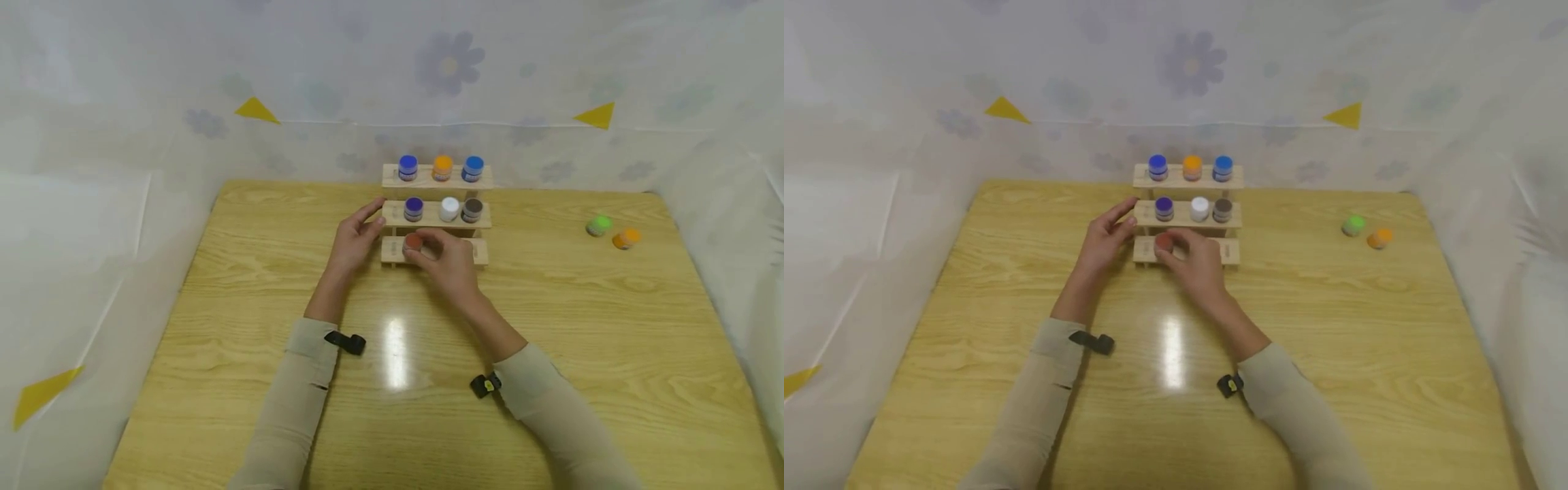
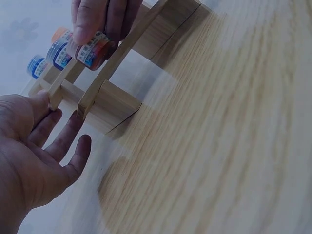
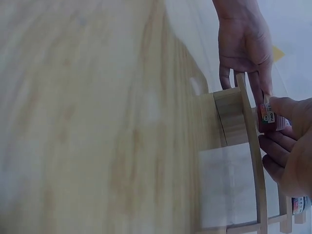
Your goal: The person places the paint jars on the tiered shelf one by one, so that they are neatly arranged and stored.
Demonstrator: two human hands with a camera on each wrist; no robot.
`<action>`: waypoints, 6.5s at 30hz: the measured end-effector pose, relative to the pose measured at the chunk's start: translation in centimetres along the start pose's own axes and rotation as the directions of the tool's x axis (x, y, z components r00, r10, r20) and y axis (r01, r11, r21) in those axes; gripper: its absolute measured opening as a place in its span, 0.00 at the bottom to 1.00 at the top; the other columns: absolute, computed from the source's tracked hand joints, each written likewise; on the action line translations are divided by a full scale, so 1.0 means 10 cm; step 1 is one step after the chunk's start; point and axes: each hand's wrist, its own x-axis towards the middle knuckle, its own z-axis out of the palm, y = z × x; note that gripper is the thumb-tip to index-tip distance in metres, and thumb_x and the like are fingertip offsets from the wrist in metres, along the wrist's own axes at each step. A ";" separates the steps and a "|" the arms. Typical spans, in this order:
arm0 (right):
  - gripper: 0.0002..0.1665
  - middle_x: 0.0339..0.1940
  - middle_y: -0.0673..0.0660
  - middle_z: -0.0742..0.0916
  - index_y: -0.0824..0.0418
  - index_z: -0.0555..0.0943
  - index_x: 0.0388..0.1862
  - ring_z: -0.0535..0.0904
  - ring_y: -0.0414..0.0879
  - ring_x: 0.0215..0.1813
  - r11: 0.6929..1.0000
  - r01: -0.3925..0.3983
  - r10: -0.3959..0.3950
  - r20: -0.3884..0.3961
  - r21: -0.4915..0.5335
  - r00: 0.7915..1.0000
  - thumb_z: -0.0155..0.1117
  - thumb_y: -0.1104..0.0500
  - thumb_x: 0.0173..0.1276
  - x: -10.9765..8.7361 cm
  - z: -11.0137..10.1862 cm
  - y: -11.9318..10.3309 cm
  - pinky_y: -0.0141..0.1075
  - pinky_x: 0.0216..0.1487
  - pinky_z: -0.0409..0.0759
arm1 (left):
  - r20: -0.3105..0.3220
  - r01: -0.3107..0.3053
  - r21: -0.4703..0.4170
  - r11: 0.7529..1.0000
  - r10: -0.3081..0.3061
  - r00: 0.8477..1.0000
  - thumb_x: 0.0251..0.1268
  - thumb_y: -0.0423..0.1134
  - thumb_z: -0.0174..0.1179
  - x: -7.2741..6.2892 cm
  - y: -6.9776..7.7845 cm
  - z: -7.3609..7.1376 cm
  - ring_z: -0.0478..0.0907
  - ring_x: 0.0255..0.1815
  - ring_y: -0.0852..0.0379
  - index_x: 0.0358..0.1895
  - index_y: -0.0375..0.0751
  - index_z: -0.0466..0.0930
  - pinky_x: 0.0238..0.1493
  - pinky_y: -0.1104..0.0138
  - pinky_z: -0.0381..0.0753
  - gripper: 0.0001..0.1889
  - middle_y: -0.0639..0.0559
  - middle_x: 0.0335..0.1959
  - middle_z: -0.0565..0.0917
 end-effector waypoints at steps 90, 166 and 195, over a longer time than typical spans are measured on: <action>0.37 0.53 0.40 0.88 0.54 0.81 0.72 0.79 0.27 0.46 0.783 -0.607 0.591 -0.466 0.134 0.659 0.75 0.42 0.67 -0.37 -2.62 2.00 0.22 0.54 0.76 | 0.000 0.027 -0.060 0.998 -0.027 1.000 0.83 0.40 0.59 0.00 -0.03 0.00 0.80 0.69 0.48 0.77 0.51 0.75 0.70 0.51 0.78 0.24 0.54 0.78 0.73; 0.28 0.53 0.57 0.92 0.62 0.89 0.56 0.86 0.50 0.61 0.993 -0.103 0.110 -0.148 0.057 0.983 0.86 0.52 0.60 -0.21 -0.30 0.36 0.42 0.65 0.82 | -0.010 0.015 -0.072 0.997 -0.015 1.000 0.81 0.40 0.60 0.03 -0.04 0.02 0.83 0.64 0.51 0.77 0.50 0.75 0.65 0.56 0.82 0.24 0.56 0.76 0.75; 0.33 0.62 0.63 0.87 0.66 0.84 0.64 0.87 0.42 0.60 0.872 -0.434 0.489 -0.464 0.228 0.739 0.81 0.53 0.65 -0.40 -1.83 1.39 0.23 0.53 0.83 | -0.022 0.032 -0.019 0.999 -0.032 0.999 0.82 0.41 0.59 0.05 -0.06 -0.12 0.82 0.64 0.53 0.78 0.49 0.73 0.60 0.63 0.83 0.25 0.58 0.76 0.75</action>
